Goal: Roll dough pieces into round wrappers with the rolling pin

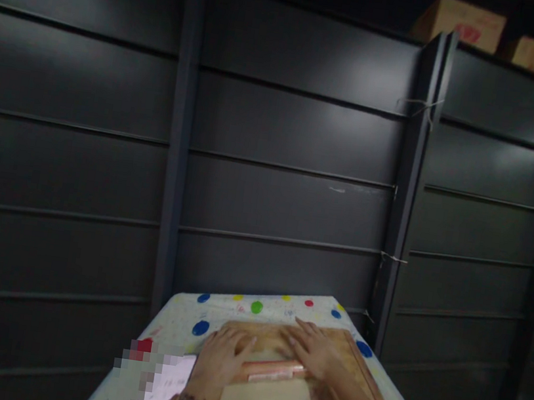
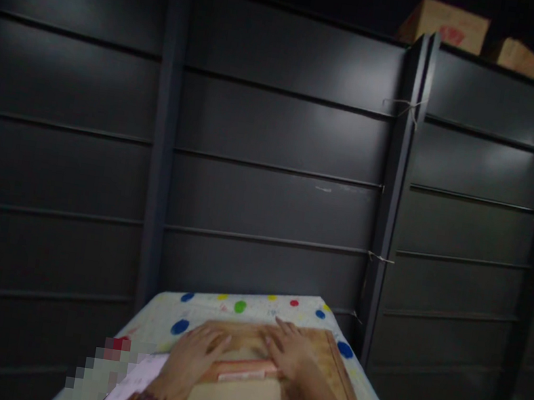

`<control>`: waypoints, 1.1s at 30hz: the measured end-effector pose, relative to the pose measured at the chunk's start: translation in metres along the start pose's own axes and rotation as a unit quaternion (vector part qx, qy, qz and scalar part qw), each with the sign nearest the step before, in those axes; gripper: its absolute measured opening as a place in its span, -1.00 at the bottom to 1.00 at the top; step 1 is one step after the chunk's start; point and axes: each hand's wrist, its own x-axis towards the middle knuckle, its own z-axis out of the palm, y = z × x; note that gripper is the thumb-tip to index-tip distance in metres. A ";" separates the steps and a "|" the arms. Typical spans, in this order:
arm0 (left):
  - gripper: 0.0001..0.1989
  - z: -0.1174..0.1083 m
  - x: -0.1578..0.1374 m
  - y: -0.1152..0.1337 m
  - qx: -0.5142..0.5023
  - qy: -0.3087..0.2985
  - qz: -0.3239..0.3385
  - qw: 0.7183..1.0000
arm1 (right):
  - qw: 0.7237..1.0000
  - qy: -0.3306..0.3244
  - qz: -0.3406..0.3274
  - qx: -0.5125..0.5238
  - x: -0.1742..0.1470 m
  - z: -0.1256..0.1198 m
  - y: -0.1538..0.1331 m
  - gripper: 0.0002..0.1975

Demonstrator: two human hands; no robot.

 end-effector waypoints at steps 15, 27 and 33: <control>-0.63 -0.004 0.031 -0.009 0.067 0.008 -0.079 0.995 | 0.990 0.054 0.127 -0.009 0.045 0.017 0.028 -0.55; -0.71 -0.004 0.043 -0.015 0.081 0.001 -0.122 0.989 | 0.986 0.044 0.161 0.017 0.063 0.036 0.048 -0.51; -0.70 -0.012 0.045 -0.012 0.060 -0.009 -0.135 0.989 | 0.982 0.044 0.178 0.038 0.064 0.036 0.051 -0.49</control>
